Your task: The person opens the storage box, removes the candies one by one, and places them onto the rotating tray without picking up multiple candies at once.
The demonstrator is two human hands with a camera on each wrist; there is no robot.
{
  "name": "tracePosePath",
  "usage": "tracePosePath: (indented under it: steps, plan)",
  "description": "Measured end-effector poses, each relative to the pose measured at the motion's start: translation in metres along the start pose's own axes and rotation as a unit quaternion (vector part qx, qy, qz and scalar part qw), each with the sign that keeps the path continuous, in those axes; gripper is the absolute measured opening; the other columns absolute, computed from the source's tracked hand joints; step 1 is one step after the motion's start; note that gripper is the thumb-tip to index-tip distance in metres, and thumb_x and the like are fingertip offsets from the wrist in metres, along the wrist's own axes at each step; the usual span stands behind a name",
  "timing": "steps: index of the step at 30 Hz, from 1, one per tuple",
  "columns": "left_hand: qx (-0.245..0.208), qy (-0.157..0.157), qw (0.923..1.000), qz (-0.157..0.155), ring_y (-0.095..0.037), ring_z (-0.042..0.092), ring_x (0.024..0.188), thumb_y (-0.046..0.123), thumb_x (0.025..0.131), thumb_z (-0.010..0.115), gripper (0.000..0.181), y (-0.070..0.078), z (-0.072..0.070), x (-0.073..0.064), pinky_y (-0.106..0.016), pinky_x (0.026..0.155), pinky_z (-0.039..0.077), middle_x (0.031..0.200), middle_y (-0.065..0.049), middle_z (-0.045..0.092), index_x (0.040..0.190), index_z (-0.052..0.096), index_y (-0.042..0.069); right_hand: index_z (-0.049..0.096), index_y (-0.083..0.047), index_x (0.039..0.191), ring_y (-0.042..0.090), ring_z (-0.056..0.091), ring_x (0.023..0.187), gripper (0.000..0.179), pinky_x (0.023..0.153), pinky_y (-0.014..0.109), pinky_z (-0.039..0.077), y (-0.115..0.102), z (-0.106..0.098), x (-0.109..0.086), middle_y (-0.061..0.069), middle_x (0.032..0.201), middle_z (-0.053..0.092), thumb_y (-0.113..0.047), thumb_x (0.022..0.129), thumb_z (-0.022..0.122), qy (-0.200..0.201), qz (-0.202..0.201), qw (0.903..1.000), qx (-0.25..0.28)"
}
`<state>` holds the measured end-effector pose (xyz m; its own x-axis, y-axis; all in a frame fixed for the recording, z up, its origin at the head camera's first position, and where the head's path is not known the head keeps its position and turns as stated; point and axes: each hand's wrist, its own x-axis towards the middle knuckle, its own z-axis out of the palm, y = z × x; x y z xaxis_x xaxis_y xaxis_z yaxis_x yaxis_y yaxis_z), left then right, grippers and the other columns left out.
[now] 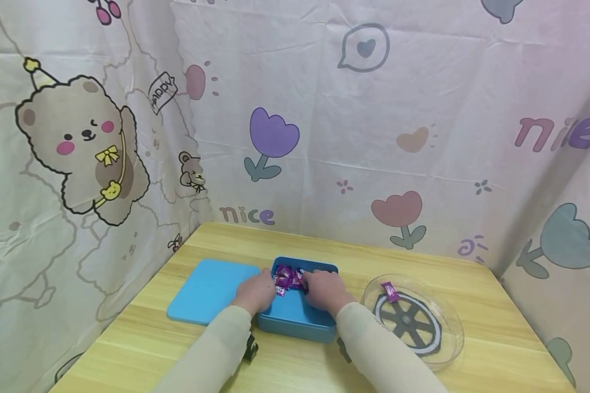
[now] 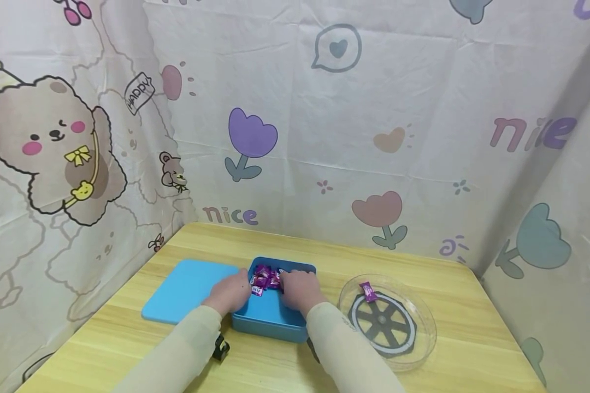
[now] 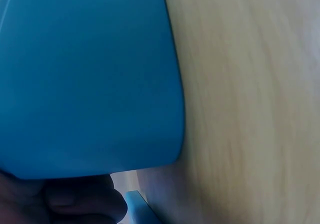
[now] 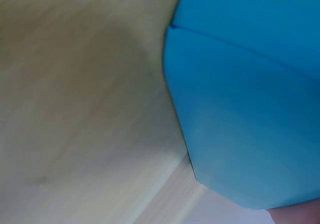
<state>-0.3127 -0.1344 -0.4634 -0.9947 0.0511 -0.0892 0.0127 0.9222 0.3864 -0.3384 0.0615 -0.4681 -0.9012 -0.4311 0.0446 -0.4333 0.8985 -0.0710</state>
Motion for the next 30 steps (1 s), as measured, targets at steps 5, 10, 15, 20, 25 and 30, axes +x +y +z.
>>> tracePosePath:
  steps: [5, 10, 15, 20, 25, 30]
  plan:
    - [-0.004, 0.001, 1.0, -0.002, -0.03, 0.06, 0.095, 0.015, 0.103, 0.044, 0.054, 0.0, -0.001, -0.001, -0.055, 0.088, 0.053, 0.139, -0.024, 0.057, 0.151, 0.036, -0.008, 0.065, -0.022, 0.092, 0.017, 0.052, 0.074, 0.006, 0.078, 0.043, 0.049, 0.0, -0.001, -0.001, -0.006, 0.079, 0.058, -0.023, 0.092, 0.071, 0.007, -0.002, 0.9998, 0.017]
    - [-0.007, 0.0, 1.0, -0.007, -0.029, 0.059, 0.09, 0.015, 0.103, 0.044, 0.053, 0.001, -0.001, -0.002, -0.053, 0.083, 0.054, 0.138, -0.024, 0.057, 0.151, 0.037, -0.008, 0.066, -0.021, 0.093, 0.016, 0.055, 0.075, 0.007, 0.078, 0.041, 0.051, -0.002, -0.013, -0.004, -0.007, 0.081, 0.06, -0.021, 0.09, 0.072, 0.04, -0.016, 0.9986, 0.031]
    - [-0.005, -0.002, 0.9999, -0.012, -0.029, 0.061, 0.094, 0.016, 0.104, 0.044, 0.054, 0.002, 0.0, -0.001, -0.054, 0.085, 0.054, 0.138, -0.023, 0.057, 0.152, 0.036, -0.006, 0.068, -0.021, 0.099, 0.014, 0.056, 0.078, 0.014, 0.077, 0.039, 0.052, 0.003, -0.03, -0.011, -0.007, 0.088, 0.063, -0.018, 0.086, 0.072, 0.076, -0.026, 0.9959, 0.042]
    - [-0.001, -0.003, 0.9999, -0.01, -0.032, 0.062, 0.104, 0.016, 0.103, 0.045, 0.054, 0.001, -0.001, 0.0, -0.056, 0.089, 0.052, 0.139, -0.024, 0.057, 0.152, 0.036, -0.006, 0.069, -0.019, 0.103, 0.014, 0.058, 0.081, 0.019, 0.075, 0.037, 0.053, 0.016, -0.047, -0.021, -0.005, 0.093, 0.065, -0.015, 0.084, 0.072, 0.083, 0.002, 0.9941, 0.07]
    - [0.003, -0.006, 0.9999, -0.007, -0.032, 0.063, 0.104, 0.016, 0.103, 0.045, 0.055, 0.0, -0.001, 0.0, -0.056, 0.088, 0.053, 0.138, -0.024, 0.057, 0.152, 0.035, -0.007, 0.069, -0.018, 0.104, 0.015, 0.061, 0.084, 0.02, 0.077, 0.037, 0.055, 0.041, -0.059, -0.029, -0.004, 0.098, 0.068, -0.015, 0.085, 0.074, 0.078, 0.052, 0.9903, 0.103]
    - [0.006, -0.007, 0.9999, -0.007, -0.032, 0.062, 0.104, 0.017, 0.104, 0.045, 0.055, 0.0, 0.0, 0.001, -0.057, 0.088, 0.053, 0.138, -0.024, 0.057, 0.152, 0.036, -0.007, 0.065, -0.015, 0.097, 0.019, 0.061, 0.081, 0.016, 0.072, 0.041, 0.054, 0.076, -0.068, -0.042, 0.0, 0.094, 0.068, -0.015, 0.084, 0.073, 0.074, 0.096, 0.987, 0.106]
